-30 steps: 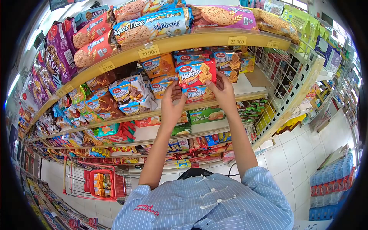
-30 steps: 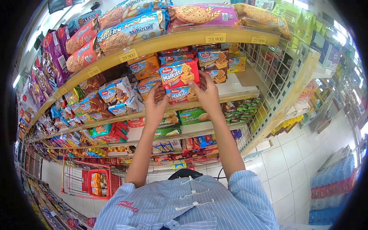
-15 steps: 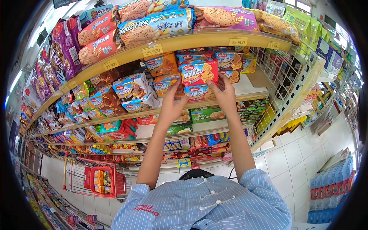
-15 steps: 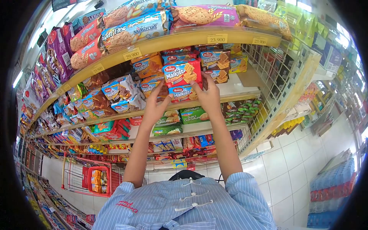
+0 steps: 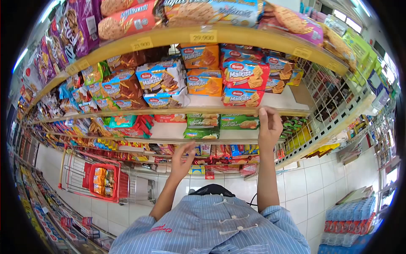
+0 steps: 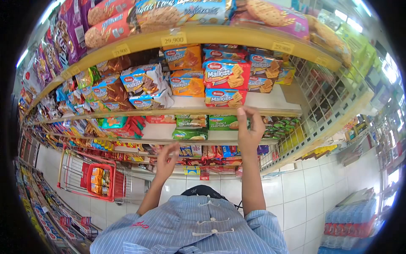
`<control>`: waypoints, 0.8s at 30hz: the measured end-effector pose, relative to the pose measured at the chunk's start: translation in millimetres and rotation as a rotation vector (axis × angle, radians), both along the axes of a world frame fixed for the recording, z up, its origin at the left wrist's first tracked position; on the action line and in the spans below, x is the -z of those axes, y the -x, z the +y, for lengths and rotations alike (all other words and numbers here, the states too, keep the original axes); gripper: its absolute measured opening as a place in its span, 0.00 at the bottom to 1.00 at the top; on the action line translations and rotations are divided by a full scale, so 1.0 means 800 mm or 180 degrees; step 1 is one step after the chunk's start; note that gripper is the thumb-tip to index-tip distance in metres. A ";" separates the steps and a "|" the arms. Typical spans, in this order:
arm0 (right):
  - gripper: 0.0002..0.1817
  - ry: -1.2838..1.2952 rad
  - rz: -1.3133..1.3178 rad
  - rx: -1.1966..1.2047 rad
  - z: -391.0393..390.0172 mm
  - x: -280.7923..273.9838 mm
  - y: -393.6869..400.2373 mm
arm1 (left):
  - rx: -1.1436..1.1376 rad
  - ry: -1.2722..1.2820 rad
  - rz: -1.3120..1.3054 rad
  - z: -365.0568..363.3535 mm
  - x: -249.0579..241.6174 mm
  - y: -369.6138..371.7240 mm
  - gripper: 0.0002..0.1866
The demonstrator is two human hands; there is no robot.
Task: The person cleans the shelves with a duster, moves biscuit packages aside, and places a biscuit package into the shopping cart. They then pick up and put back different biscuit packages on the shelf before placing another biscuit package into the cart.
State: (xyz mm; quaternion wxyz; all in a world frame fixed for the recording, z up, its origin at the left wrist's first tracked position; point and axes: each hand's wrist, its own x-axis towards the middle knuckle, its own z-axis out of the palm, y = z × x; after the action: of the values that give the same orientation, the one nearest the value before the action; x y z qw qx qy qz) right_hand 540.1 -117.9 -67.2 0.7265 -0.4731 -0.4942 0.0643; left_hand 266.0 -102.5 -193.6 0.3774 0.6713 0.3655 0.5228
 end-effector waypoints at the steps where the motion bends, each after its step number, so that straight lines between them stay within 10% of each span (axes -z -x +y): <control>1: 0.11 0.0259 0.0252 -0.0476 -0.005 0.003 0.008 | -0.0045 0.0537 -0.0078 -0.021 0.037 0.020 0.16; 9: 0.11 0.0508 -0.0964 -0.1658 0.016 0.028 0.129 | -0.1434 0.1867 0.0701 -0.178 0.207 0.207 0.15; 14: 0.04 0.0958 -0.0484 -0.2871 0.032 0.085 0.270 | -0.2614 0.1929 0.0328 -0.199 0.197 0.285 0.19; 24: 0.14 0.2385 -0.2343 -0.4239 0.087 0.194 0.559 | -0.3327 0.2265 -0.0136 -0.245 0.260 0.468 0.21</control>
State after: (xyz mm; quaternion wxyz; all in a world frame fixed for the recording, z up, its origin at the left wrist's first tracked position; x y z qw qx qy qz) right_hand 93.3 -48.3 -222.2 0.1251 -0.2835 -0.8207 0.4801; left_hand -108.2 -298.9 -401.4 0.2797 0.2270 0.7890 0.4978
